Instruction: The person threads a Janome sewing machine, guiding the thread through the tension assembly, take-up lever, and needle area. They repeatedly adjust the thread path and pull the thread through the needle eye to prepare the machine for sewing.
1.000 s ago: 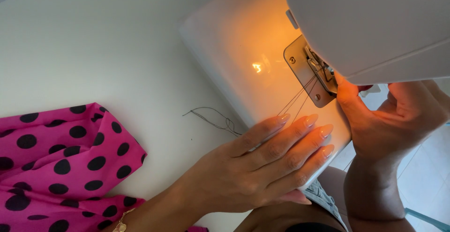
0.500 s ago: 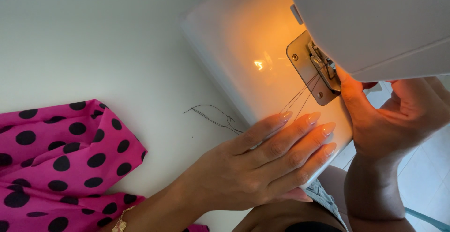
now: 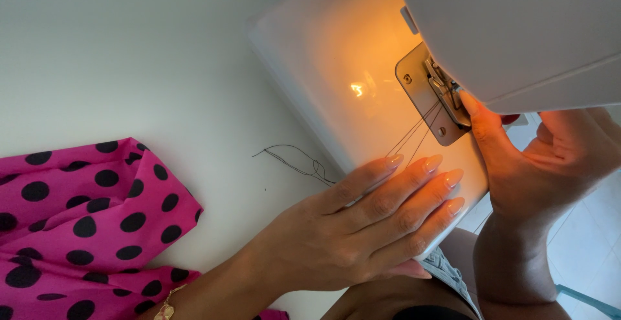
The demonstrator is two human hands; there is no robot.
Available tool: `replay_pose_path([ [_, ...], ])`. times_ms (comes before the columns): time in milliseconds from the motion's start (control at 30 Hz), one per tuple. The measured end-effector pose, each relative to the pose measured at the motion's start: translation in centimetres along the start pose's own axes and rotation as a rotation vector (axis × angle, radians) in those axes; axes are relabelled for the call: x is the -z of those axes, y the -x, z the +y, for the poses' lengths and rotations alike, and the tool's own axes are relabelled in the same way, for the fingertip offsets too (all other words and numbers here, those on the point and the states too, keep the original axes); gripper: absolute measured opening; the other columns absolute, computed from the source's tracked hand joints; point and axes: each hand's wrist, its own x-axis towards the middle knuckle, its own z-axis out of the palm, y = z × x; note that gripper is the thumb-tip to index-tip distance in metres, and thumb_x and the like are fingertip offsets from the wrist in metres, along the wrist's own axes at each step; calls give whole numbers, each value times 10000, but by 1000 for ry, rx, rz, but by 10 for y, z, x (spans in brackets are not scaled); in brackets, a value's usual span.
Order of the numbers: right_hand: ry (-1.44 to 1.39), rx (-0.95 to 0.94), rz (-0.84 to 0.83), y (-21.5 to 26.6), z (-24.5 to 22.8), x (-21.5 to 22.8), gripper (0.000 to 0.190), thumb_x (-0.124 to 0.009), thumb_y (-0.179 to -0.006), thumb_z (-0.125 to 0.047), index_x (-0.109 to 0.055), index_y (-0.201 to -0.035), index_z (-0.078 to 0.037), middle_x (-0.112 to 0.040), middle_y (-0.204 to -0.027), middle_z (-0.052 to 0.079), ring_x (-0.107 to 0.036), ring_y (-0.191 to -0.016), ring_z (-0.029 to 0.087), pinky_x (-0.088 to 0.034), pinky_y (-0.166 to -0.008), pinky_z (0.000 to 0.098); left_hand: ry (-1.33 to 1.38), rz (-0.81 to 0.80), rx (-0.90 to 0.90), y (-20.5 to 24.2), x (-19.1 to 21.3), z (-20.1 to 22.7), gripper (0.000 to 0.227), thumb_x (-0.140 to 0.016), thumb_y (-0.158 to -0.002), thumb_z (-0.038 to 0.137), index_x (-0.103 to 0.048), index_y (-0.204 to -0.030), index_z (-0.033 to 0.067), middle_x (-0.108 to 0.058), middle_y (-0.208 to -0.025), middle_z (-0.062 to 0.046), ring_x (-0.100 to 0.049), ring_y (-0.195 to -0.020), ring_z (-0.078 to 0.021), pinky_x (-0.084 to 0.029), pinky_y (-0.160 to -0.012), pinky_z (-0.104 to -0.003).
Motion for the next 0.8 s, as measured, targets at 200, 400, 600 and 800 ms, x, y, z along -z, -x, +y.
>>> replay_pose_path([
  [200,-185,-30,58,3,10,0,238,-878,-1061,333,-708,-960,201,-662,-913,237,-536,-852,293,-370,-778,400,78,29,34,-8,13,1,496,-389,-1237,422,-624,-1540,109,-630,-1575,-67,-646,-1488,-235,-535,-1284,-414],
  [400,-619,-337,13,1,18,25,174,-810,-1031,9,-667,-1078,94,-710,-952,220,-677,-746,222,-488,-684,253,32,257,271,-46,38,-5,214,-675,-1163,76,-762,-1357,99,-666,-1135,-22,-673,-995,-219,-604,-868,-373],
  [600,-703,-171,-264,-22,-10,57,90,-810,-896,-22,-720,-900,-19,-710,-866,98,-613,-766,163,-493,-745,258,-17,248,214,-73,37,6,310,-699,-1122,-63,-720,-1402,71,-652,-1123,-28,-564,-825,-205,-516,-696,-344],
  [800,-767,-143,-377,-29,-1,76,92,-829,-837,-5,-738,-851,3,-716,-787,93,-628,-720,176,-508,-670,247,29,216,96,-93,43,12,150,-855,-1113,42,-755,-1226,40,-654,-1149,-58,-612,-883,-202,-533,-710,-339],
])
